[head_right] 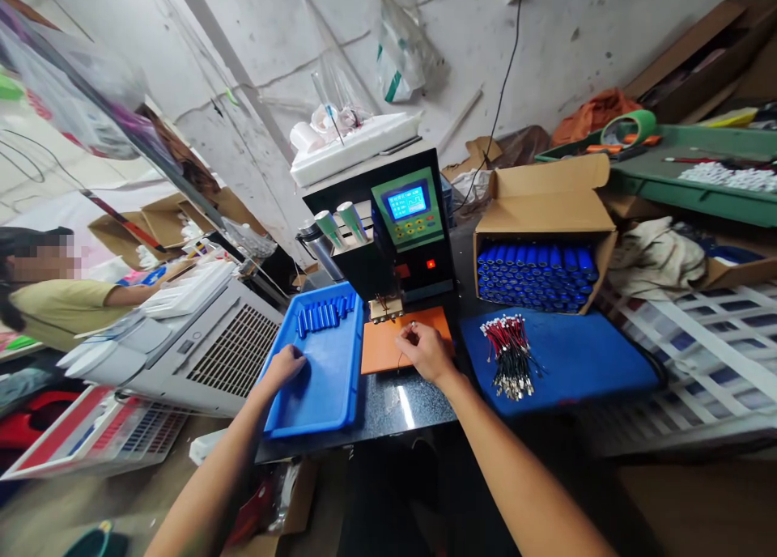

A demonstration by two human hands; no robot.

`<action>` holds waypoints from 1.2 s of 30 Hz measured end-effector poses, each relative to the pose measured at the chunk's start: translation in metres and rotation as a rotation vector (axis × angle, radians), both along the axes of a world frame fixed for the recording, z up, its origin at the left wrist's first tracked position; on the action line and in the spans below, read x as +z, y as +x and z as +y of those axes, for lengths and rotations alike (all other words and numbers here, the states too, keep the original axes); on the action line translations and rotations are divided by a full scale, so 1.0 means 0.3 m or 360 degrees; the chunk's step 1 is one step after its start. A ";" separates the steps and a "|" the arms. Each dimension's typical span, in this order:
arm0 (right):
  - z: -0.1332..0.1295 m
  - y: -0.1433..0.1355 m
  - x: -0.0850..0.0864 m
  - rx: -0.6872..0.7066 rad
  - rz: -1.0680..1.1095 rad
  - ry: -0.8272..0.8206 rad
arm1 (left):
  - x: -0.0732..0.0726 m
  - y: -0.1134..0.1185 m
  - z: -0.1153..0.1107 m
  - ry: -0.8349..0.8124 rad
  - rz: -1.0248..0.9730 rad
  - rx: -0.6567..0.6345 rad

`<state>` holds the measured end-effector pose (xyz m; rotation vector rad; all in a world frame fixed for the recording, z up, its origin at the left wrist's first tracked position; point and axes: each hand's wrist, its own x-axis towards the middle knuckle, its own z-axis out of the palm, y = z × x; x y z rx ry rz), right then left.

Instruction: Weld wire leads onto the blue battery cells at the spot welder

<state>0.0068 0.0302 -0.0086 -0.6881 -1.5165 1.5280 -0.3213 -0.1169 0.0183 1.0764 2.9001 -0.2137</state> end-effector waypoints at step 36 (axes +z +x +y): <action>0.094 -0.024 0.018 -0.0246 0.0468 -0.0302 | -0.067 0.720 0.335 0.1497 -0.1173 -0.0755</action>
